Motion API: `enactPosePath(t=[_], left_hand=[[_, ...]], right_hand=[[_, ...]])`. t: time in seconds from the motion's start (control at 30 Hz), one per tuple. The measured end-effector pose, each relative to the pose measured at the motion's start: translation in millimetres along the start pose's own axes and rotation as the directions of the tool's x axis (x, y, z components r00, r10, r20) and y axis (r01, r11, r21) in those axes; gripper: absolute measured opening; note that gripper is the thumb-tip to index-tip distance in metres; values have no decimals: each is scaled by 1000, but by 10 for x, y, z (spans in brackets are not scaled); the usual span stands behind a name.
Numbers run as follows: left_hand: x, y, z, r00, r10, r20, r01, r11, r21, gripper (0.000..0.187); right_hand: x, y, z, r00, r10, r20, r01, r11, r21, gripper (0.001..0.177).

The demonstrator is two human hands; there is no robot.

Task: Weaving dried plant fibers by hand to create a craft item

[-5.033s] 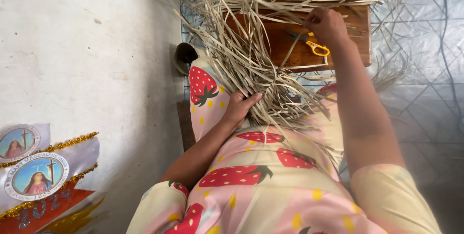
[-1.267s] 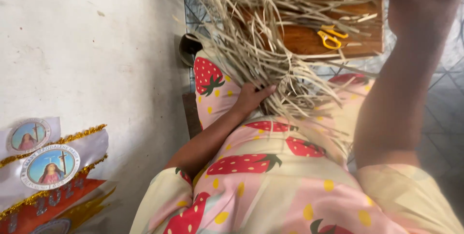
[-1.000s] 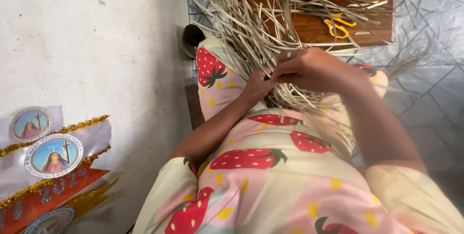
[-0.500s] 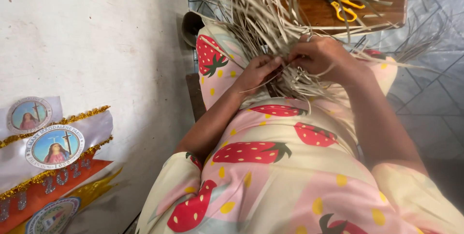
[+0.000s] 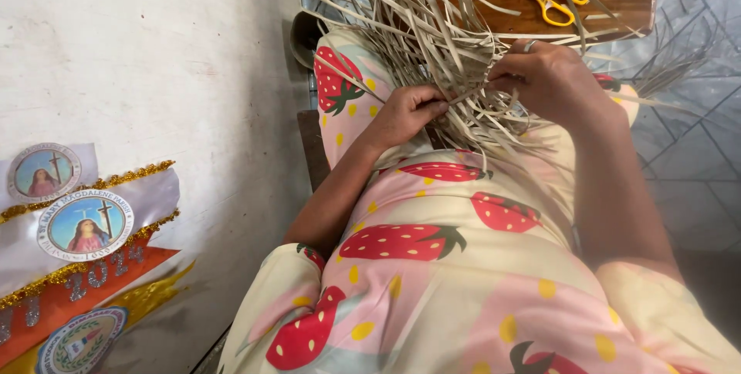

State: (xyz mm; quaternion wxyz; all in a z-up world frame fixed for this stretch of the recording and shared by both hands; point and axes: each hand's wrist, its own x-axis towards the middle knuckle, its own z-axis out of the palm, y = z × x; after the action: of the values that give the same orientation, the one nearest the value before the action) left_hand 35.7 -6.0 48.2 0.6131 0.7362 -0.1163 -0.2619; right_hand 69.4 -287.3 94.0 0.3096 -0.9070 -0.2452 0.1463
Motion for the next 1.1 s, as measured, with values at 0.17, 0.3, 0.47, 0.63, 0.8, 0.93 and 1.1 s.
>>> enactPosePath(t=[0.17,0.3,0.47,0.63,0.8,0.93,1.1], left_hand=[[178,-379,-112,996,39,74,-24,979,-202,40],[468,-953,-183,982,-150,118,179,935,-307,45],[462,240,-201,949,-203,243,230,969,-92,37],[567,346,-206,922,-253,292,285,956,-70,38],[907,-400,-348,877,-357,321,408,907,-104,53],[565,256,-528,914,-184,360,131,977,168,44],[171,559,-907,926,-91,365,-27,952,305,22]], right_hand=[[36,-97,131,994,-99,-44,97,994,-40,13],[83,-76,253,992,-96,-86,94,995,-27,14],[89,5,310,991,-79,-105,89,991,99,15],[94,-381,78,987,-141,-70,155,949,273,10],[96,-452,-65,971,-227,-78,240,921,307,11],[35,-198,51,990,-107,-95,125,969,211,13],[-13,-15,153,983,-75,-166,113,966,231,12]])
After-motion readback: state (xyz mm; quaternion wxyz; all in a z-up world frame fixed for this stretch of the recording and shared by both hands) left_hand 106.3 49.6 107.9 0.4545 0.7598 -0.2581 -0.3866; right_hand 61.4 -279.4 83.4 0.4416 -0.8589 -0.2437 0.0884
